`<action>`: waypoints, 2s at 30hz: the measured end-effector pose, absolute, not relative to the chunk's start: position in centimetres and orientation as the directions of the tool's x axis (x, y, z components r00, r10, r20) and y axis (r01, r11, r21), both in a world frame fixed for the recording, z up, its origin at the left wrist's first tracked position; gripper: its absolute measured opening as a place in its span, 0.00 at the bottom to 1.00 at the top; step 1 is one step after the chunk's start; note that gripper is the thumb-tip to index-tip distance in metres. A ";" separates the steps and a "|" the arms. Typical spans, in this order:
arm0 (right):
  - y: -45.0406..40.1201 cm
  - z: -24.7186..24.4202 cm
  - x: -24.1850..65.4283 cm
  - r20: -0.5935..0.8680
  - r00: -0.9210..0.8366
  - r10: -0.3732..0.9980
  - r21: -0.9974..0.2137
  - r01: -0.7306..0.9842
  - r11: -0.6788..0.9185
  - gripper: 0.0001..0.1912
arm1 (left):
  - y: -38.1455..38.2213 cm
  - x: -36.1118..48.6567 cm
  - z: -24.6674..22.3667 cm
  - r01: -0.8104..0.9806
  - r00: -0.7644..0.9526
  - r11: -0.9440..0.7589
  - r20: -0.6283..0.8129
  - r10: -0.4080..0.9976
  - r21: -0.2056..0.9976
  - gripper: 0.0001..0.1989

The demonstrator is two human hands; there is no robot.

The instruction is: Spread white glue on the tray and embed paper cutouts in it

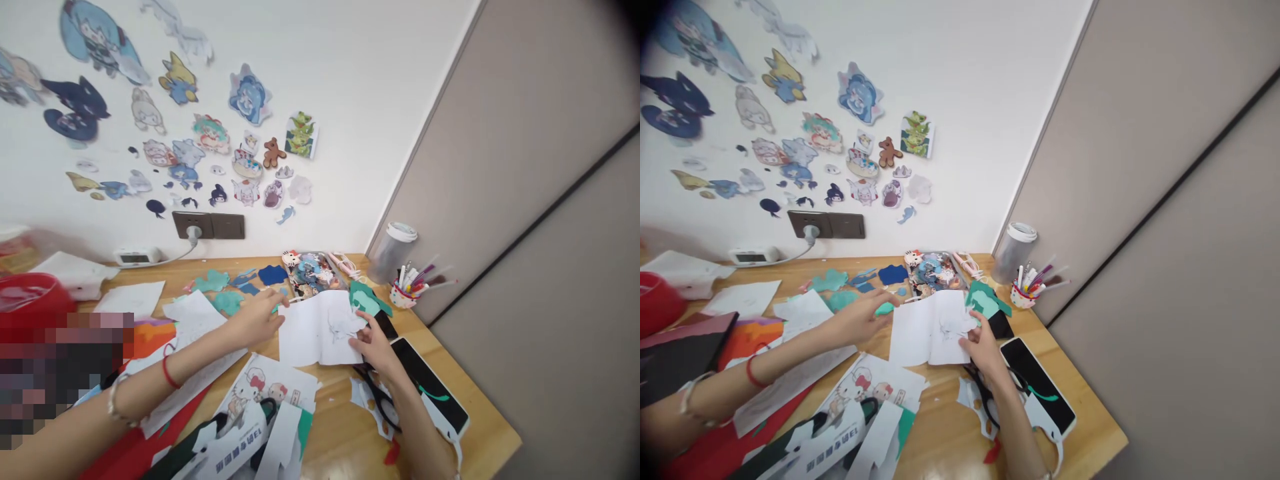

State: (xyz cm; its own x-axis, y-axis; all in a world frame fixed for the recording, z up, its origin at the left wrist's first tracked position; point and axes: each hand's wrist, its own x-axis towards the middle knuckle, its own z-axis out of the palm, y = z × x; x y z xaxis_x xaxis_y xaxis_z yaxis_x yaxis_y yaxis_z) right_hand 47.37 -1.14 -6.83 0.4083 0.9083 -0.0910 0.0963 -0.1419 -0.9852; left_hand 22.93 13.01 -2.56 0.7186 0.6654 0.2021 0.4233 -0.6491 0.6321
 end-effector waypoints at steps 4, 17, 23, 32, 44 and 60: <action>-0.6 -6.2 44.2 -0.059 0.359 0.931 -0.998 -0.053 -0.043 0.34 | 14.2 24.9 -3.5 0.371 0.715 -0.592 0.186 0.674 0.716 0.22; 0.0 -5.4 38.4 0.022 0.263 0.965 -0.999 0.044 0.011 0.31 | 16.4 26.9 -2.2 0.397 0.648 -0.375 0.034 0.761 0.838 0.17; -4.2 -6.0 42.3 0.098 0.458 0.884 -0.855 0.494 -0.161 0.24 | 17.6 25.1 -0.3 0.568 0.579 -0.418 0.017 0.815 0.709 0.16; -8.6 -8.8 45.9 0.151 0.568 0.809 -0.454 0.767 -0.454 0.24 | 21.3 23.4 4.8 0.742 0.658 -0.559 -0.241 0.713 0.371 0.12; -7.7 -8.4 45.7 0.096 0.350 0.932 -0.275 0.909 -0.313 0.19 | 16.4 24.4 -0.9 0.758 0.558 -0.648 -0.442 0.702 -0.072 0.14; -1.4 -7.1 43.2 0.125 0.507 0.853 -0.010 0.860 -0.510 0.08 | 14.1 26.2 -2.2 0.657 0.747 -0.750 -0.068 0.661 -0.075 0.15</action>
State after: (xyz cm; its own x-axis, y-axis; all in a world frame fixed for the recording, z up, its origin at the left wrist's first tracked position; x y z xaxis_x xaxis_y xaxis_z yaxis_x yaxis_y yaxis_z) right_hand 43.21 -1.36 -7.12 0.5074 0.8526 0.1250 0.8599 -0.5103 -0.0097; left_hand 26.20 14.07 -2.23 0.7470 0.6613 -0.0684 0.6572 -0.7500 -0.0747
